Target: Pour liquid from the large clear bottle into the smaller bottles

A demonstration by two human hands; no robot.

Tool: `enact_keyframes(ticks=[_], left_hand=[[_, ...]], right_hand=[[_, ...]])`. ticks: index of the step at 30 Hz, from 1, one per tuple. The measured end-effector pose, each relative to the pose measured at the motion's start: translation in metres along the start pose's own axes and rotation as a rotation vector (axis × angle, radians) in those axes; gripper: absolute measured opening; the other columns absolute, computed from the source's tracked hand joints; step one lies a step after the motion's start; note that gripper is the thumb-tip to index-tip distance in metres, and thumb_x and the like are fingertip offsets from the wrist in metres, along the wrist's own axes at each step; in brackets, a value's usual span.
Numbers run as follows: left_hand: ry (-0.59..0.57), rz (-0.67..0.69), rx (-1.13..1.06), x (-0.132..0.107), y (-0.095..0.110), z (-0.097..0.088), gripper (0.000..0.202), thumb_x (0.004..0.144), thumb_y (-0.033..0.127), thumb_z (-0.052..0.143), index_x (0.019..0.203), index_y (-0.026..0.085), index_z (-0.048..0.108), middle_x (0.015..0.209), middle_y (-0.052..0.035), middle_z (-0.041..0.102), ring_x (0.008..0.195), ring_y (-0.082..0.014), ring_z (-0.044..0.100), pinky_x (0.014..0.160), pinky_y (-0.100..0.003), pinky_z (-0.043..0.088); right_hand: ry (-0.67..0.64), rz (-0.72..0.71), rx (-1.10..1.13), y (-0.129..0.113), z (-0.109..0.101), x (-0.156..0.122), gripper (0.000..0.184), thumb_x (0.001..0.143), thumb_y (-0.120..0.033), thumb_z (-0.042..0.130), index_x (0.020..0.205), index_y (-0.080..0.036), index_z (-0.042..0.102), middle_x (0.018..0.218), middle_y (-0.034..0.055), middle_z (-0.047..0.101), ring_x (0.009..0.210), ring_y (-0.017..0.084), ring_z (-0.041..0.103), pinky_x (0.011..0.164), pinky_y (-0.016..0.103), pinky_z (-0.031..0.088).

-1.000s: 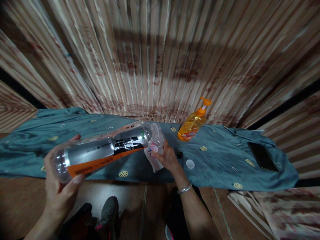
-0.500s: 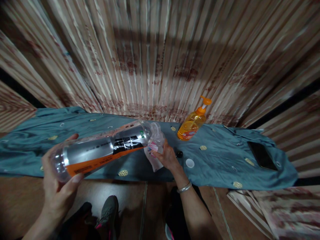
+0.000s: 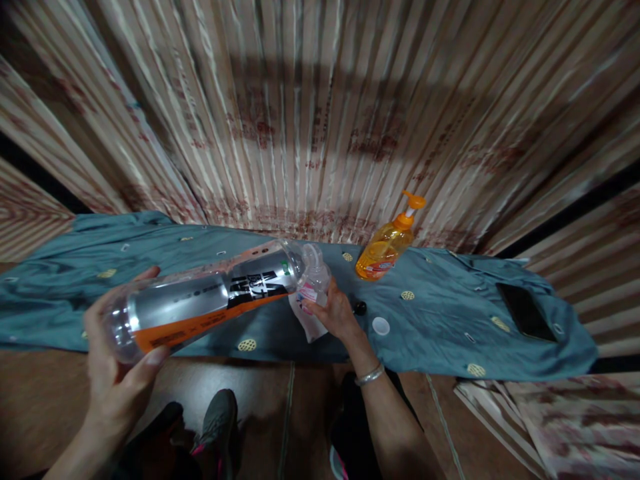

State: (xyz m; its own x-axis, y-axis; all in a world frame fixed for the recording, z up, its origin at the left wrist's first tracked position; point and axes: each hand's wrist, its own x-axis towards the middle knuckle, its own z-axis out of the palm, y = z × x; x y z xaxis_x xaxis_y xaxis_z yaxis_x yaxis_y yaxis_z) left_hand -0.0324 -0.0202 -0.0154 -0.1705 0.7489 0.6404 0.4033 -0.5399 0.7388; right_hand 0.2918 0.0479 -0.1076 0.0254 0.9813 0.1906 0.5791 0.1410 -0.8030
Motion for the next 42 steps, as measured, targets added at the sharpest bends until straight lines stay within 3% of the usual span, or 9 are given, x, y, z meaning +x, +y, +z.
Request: enact_keyframes(ticks=[14, 25, 42], left_hand=[[-0.003, 0.012, 0.038, 0.000, 0.001, 0.000, 0.084, 0.074, 0.057, 0.084, 0.147, 0.027, 0.057, 0.158, -0.0172, 0.063, 0.141, -0.0400, 0.062, 0.112, -0.058, 0.049], [-0.005, -0.009, 0.020, 0.001, 0.001, 0.000, 0.079, 0.077, 0.057, 0.081, 0.144, 0.024, 0.056, 0.157, -0.0193, 0.062, 0.140, -0.0392, 0.062, 0.111, -0.057, 0.052], [-0.011, -0.059, 0.018, -0.001, -0.002, -0.002, 0.081, 0.076, 0.057, 0.082, 0.146, 0.025, 0.054, 0.160, -0.0204, 0.059, 0.136, -0.0431, 0.063, 0.109, -0.064, 0.051]], right_hand=[[0.020, -0.019, 0.001, 0.003, 0.004, 0.000, 0.073, 0.083, -0.039, 0.085, 0.145, -0.014, 0.056, 0.118, 0.0173, 0.083, 0.106, 0.035, 0.082, 0.092, 0.045, 0.066], [-0.024, 0.026, 0.037, -0.010, -0.004, -0.001, 0.072, 0.083, -0.039, 0.085, 0.146, -0.017, 0.057, 0.117, 0.0164, 0.083, 0.103, 0.036, 0.082, 0.092, 0.050, 0.067], [-0.019, 0.042, 0.056, -0.013, -0.002, -0.001, 0.063, 0.082, -0.033, 0.086, 0.138, -0.018, 0.061, 0.115, 0.0139, 0.083, 0.104, 0.033, 0.082, 0.095, 0.046, 0.065]])
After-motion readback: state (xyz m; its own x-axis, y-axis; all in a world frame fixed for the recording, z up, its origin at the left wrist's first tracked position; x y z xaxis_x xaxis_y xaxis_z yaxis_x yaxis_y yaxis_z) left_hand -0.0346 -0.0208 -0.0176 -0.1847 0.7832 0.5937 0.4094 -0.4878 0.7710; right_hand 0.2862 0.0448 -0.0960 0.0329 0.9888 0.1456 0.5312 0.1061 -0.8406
